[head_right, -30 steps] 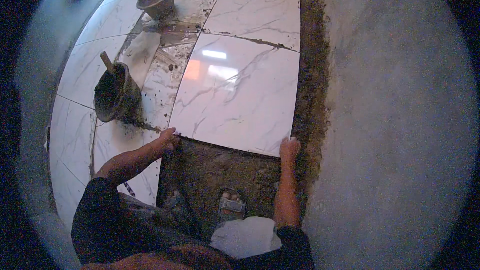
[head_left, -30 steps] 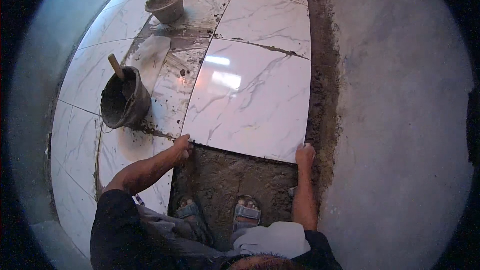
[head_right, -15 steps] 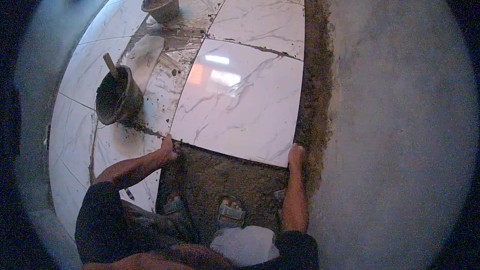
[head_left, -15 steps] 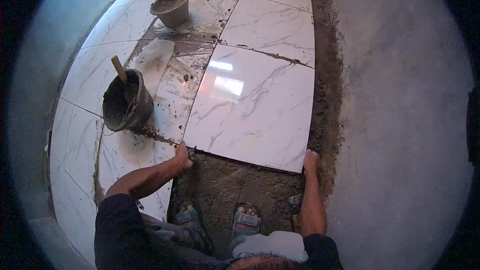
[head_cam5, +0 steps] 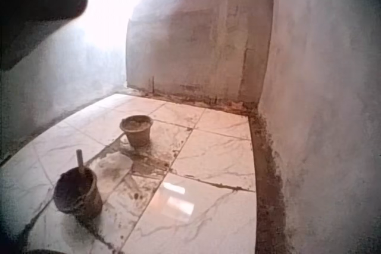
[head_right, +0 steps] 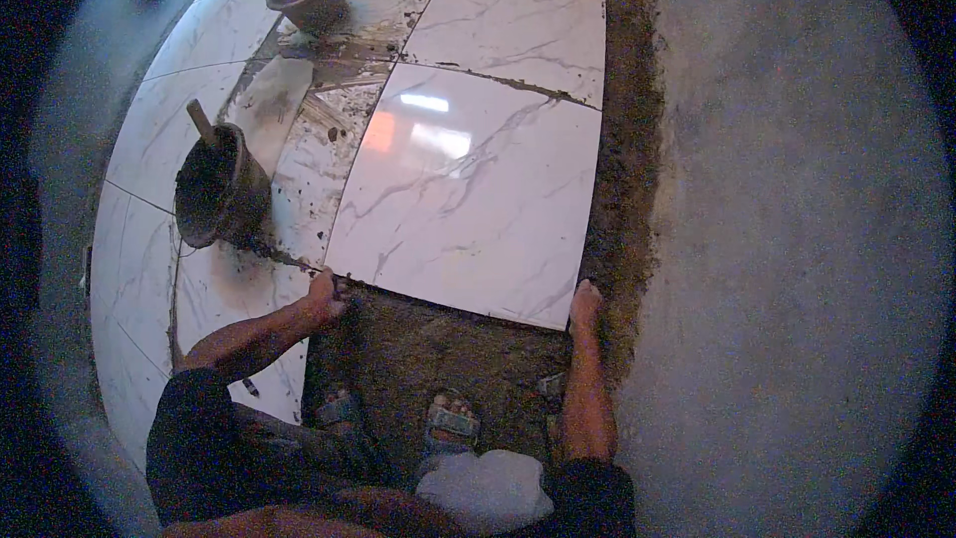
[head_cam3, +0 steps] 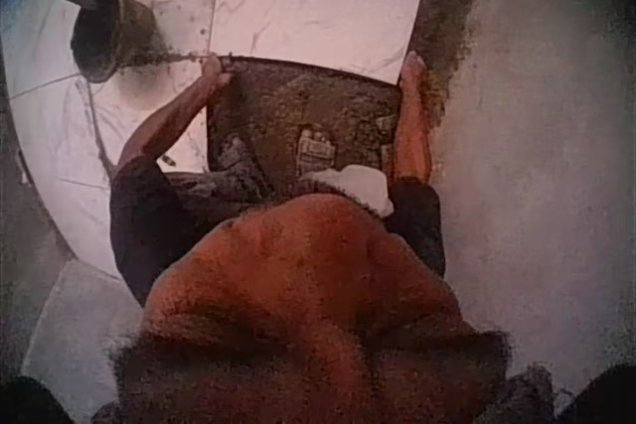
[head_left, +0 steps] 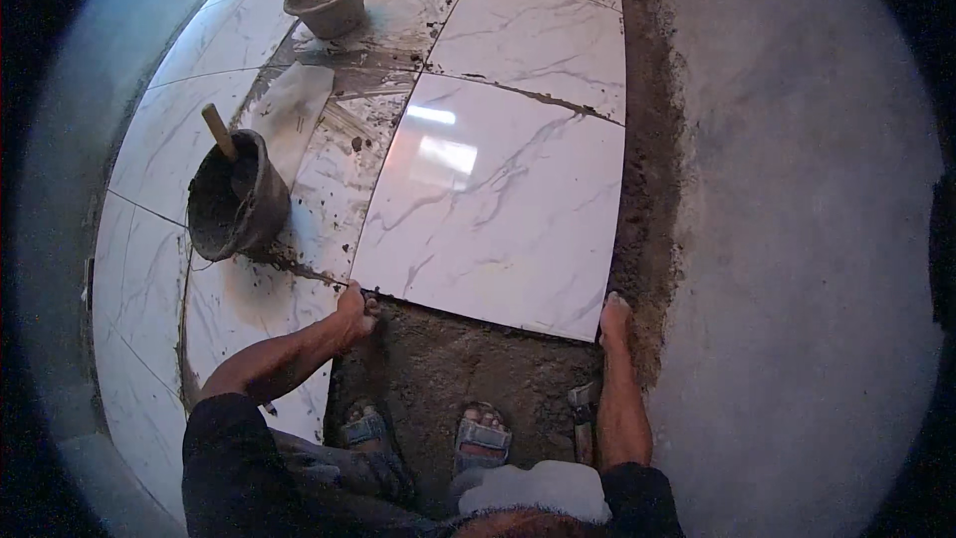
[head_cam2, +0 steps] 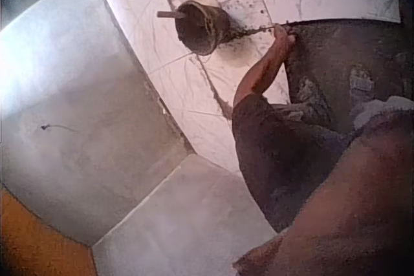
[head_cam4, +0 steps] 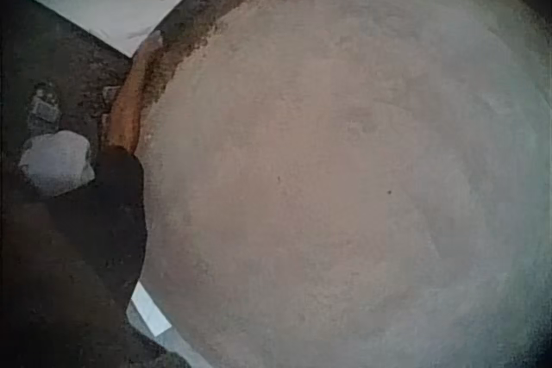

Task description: The person positions a tile onto the floor and taps it with a hammer. They remove the tile, smooth the sand base with a board, flip the tile upside down, and spread cement onto the back of the tile from a bucket using a trowel.

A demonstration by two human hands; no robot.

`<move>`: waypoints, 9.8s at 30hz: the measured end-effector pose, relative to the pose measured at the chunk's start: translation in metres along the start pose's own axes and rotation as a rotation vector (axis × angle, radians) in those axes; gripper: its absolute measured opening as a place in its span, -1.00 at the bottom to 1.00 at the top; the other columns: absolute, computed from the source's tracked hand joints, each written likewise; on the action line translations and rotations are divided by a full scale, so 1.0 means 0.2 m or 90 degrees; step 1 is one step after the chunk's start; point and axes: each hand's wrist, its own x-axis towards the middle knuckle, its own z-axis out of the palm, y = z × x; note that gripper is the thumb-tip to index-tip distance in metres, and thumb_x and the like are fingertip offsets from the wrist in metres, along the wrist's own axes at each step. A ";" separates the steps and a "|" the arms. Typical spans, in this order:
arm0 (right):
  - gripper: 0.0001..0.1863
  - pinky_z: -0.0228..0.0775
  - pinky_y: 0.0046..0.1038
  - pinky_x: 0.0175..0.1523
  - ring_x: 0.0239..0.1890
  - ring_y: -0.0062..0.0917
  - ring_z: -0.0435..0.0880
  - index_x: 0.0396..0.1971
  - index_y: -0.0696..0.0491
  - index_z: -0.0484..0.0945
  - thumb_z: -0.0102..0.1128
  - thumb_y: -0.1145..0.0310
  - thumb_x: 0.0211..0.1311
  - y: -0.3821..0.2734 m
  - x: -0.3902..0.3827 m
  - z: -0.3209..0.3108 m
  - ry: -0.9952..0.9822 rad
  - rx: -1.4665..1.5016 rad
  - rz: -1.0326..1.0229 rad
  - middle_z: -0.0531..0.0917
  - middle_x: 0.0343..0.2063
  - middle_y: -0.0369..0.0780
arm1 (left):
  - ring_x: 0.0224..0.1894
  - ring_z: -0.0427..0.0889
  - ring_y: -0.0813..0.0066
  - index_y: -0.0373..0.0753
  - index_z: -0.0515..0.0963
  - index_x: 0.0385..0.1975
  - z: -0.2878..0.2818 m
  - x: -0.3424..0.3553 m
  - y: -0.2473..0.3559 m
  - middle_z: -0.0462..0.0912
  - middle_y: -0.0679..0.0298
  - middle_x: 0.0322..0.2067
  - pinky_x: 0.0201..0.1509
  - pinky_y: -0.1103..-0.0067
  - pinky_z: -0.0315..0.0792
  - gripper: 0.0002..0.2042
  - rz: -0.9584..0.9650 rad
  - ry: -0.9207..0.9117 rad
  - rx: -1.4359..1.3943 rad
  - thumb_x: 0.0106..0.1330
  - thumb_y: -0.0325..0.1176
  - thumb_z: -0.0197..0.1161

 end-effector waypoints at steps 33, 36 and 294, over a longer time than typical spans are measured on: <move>-0.67 0.35 -0.43 -0.15 -0.23 -0.46 0.50 -0.19 0.20 0.42 -0.13 0.25 0.22 -0.89 0.14 -0.57 -0.277 0.554 -0.081 0.52 -0.23 -0.15 | -0.26 0.45 0.43 -0.22 0.35 -0.17 0.31 -0.99 0.70 0.45 0.23 -0.27 -0.24 0.53 0.37 -0.72 0.697 -0.216 0.335 0.27 -0.17 -0.05; -0.62 0.37 -0.39 -0.18 -0.28 -0.44 0.50 -0.24 0.21 0.41 -0.02 0.15 0.17 -1.13 0.00 -0.63 -0.143 0.280 -0.541 0.52 -0.30 -0.15 | -0.22 0.45 0.37 -0.30 0.35 -0.18 0.43 -1.07 0.87 0.44 0.15 -0.27 -0.20 0.57 0.38 -0.76 1.124 0.066 0.738 0.12 -0.48 0.06; -0.57 0.40 -0.20 -0.50 -0.53 -0.24 0.56 0.02 0.10 0.21 -0.16 0.43 0.08 -1.78 -1.56 0.97 -0.498 -0.623 -1.054 0.50 -0.52 -0.06 | -0.41 0.53 0.32 -0.35 0.54 -0.45 -0.11 -0.61 1.44 0.57 0.04 -0.51 -0.27 0.47 0.34 -0.52 0.721 0.027 0.609 0.18 0.04 -0.04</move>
